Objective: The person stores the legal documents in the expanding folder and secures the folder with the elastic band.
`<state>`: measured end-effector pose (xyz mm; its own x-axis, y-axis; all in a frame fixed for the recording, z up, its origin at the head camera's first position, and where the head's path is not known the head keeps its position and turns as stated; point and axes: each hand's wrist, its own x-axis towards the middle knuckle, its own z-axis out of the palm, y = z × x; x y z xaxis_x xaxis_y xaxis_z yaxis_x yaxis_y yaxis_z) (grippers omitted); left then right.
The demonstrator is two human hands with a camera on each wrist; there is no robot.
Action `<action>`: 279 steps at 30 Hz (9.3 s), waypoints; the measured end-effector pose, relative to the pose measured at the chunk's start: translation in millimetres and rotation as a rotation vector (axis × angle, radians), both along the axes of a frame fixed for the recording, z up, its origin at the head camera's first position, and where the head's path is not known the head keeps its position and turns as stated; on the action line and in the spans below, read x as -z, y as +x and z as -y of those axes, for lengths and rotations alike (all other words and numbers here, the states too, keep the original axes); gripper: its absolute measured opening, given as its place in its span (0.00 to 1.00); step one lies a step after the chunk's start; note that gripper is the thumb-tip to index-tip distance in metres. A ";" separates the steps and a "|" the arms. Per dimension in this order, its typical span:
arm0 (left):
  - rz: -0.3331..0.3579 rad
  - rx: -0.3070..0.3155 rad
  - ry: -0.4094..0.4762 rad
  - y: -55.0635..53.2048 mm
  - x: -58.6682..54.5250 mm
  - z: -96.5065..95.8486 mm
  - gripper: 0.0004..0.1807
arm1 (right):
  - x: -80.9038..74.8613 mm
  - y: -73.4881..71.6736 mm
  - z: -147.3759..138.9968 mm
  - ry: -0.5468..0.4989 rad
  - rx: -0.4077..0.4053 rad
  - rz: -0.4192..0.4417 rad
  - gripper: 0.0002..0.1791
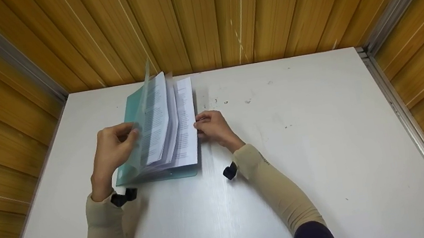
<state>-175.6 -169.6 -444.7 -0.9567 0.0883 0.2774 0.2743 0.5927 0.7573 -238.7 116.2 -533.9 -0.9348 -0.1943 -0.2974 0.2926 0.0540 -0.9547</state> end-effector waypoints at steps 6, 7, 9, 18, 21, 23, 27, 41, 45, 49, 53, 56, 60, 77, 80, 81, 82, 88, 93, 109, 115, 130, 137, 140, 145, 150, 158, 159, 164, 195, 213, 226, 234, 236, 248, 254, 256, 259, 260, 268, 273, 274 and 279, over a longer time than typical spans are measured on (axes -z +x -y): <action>0.000 0.004 0.001 -0.6 0.5 -0.1 0.13 | 2.5 -3.0 4.9 0.034 0.000 0.009 0.14; 0.001 0.003 0.001 -0.5 0.6 -0.4 0.13 | 2.3 -3.1 5.8 0.041 0.001 0.009 0.14; 0.005 0.000 0.001 -0.2 0.6 -0.9 0.13 | 2.4 -3.1 8.1 0.054 0.002 0.004 0.15; 0.012 -0.009 -0.020 2.1 0.3 -2.3 0.15 | 4.2 -3.8 20.0 0.089 0.013 -0.014 0.15; 0.018 -0.014 -0.021 2.4 0.5 -2.6 0.15 | 4.8 -4.6 22.4 0.089 0.022 -0.012 0.15; 0.021 -0.015 -0.021 2.4 0.7 -2.8 0.14 | 4.9 -5.0 23.5 0.093 0.029 -0.013 0.15; 0.018 -0.013 -0.019 2.4 0.1 -3.1 0.14 | 3.9 -5.9 25.0 0.130 0.027 -0.038 0.14; 0.005 -0.002 -0.022 1.1 0.6 -3.3 0.13 | 1.8 -9.9 34.6 0.239 0.020 -0.082 0.13; 0.000 0.002 -0.017 0.9 0.5 -3.5 0.13 | 3.6 -9.5 38.1 0.228 0.022 -0.087 0.12; -0.006 0.005 -0.016 0.5 1.0 -3.6 0.14 | 4.4 -8.6 41.0 0.219 0.027 -0.079 0.12; -0.006 0.006 -0.010 0.4 1.4 -3.6 0.14 | 4.0 -7.5 44.5 0.182 0.027 -0.063 0.12; -0.004 0.006 -0.007 0.1 2.3 -3.8 0.14 | 4.1 -7.0 47.0 0.164 0.024 -0.058 0.12; 0.002 0.004 -0.011 0.3 3.7 -4.2 0.14 | 5.6 -7.1 48.5 0.169 0.014 -0.066 0.12; -0.060 -0.025 -0.180 0.5 14.2 -39.8 0.11 | 0.5 0.7 27.6 0.101 -0.045 -0.021 0.16; -0.082 -0.054 -0.266 1.5 19.9 -50.9 0.09 | -0.1 2.9 20.9 0.100 -0.053 -0.035 0.18; -0.083 -0.060 -0.292 2.1 21.8 -54.4 0.10 | 0.0 3.7 18.4 0.101 -0.055 -0.043 0.18; -0.082 -0.065 -0.315 2.3 23.4 -57.3 0.11 | -0.3 3.8 16.2 0.098 -0.056 -0.049 0.18; -0.088 -0.081 -0.431 5.5 29.4 -70.9 0.12 | -4.0 5.2 5.3 0.129 -0.064 -0.107 0.18; -0.093 -0.083 -0.502 8.1 33.7 -81.5 0.11 | -7.9 7.6 -3.7 0.169 -0.075 -0.159 0.17; -0.035 -0.010 -0.635 10.0 52.4 -101.4 0.15 | -14.0 11.9 -25.0 0.174 -0.053 -0.164 0.20; -0.031 0.049 -0.654 0.8 56.0 -90.6 0.23 | -9.4 11.3 -35.3 0.202 -0.046 -0.192 0.21; 0.284 0.193 -0.647 -57.4 80.8 -30.6 0.66 | -8.5 9.8 -46.4 0.279 -0.070 -0.219 0.21; 0.386 0.199 -0.659 -64.5 92.1 -21.4 0.74 | -3.1 6.2 -50.1 0.313 -0.086 -0.261 0.20; 0.402 0.195 -0.677 -65.2 95.4 -20.2 0.75 | -0.2 4.1 -52.0 0.337 -0.091 -0.263 0.20; 0.402 0.189 -0.715 -65.1 98.0 -22.2 0.74 | 2.9 0.3 -55.7 0.371 -0.087 -0.257 0.19; 0.388 0.175 -0.762 -64.1 99.1 -25.3 0.75 | 5.1 -1.1 -60.0 0.407 -0.086 -0.278 0.19; 0.403 0.163 -0.784 -62.8 102.7 -26.0 0.74 | 11.9 -6.1 -60.4 0.477 -0.103 -0.308 0.18; 0.405 0.161 -0.787 -62.5 102.7 -26.0 0.74 | 12.6 -7.0 -59.7 0.489 -0.112 -0.311 0.18; 0.401 0.161 -0.803 -62.6 103.2 -26.8 0.75 | 14.6 -7.8 -57.3 0.516 -0.134 -0.310 0.17; 0.424 0.169 -0.793 -65.6 101.3 -28.6 0.75 | 18.1 -14.7 -27.5 0.191 -0.114 -0.269 0.16; 0.440 0.163 -0.810 -65.5 98.6 -29.6 0.75 | 18.4 -22.0 20.2 0.234 -0.146 -0.335 0.18; 0.420 0.155 -0.827 -66.1 98.7 -29.4 0.74 | 13.6 -27.5 44.0 0.539 -0.270 -0.523 0.13; 0.428 0.152 -0.827 -67.2 96.3 -29.8 0.74 | 13.4 -29.6 56.8 0.644 -0.318 -0.586 0.11; 0.426 0.153 -0.824 -67.1 96.5 -29.8 0.74 | 12.1 -30.9 60.2 0.668 -0.326 -0.583 0.10; 0.424 0.153 -0.788 -66.9 99.7 -29.9 0.74 | 9.4 -33.7 74.8 0.844 -0.338 -0.518 0.10; 0.421 0.151 -0.786 -67.6 102.1 -29.2 0.75 | 11.2 -33.4 78.4 0.923 -0.343 -0.578 0.10; 0.423 0.146 -0.785 -67.8 103.1 -28.0 0.75 | 11.5 -33.2 80.7 0.953 -0.345 -0.604 0.10; 0.425 0.142 -0.781 -66.6 103.0 -26.2 0.75 | 11.7 -33.1 84.0 0.973 -0.344 -0.624 0.10; 0.426 0.142 -0.781 -66.2 103.1 -26.0 0.75 | 11.8 -32.9 84.6 0.973 -0.343 -0.625 0.10; 0.423 0.146 -0.784 -66.0 104.1 -28.4 0.75 | 15.0 -35.0 85.8 0.964 -0.346 -0.633 0.09; 0.415 0.145 -0.779 -66.1 103.2 -29.3 0.74 | 14.5 -36.2 84.8 0.961 -0.347 -0.633 0.10; 0.415 0.144 -0.778 -66.1 102.9 -29.5 0.74 | 14.6 -36.2 84.4 0.960 -0.348 -0.630 0.10; 0.421 0.150 -0.773 -66.0 102.5 -29.9 0.74 | 14.9 -35.6 81.4 0.940 -0.343 -0.600 0.10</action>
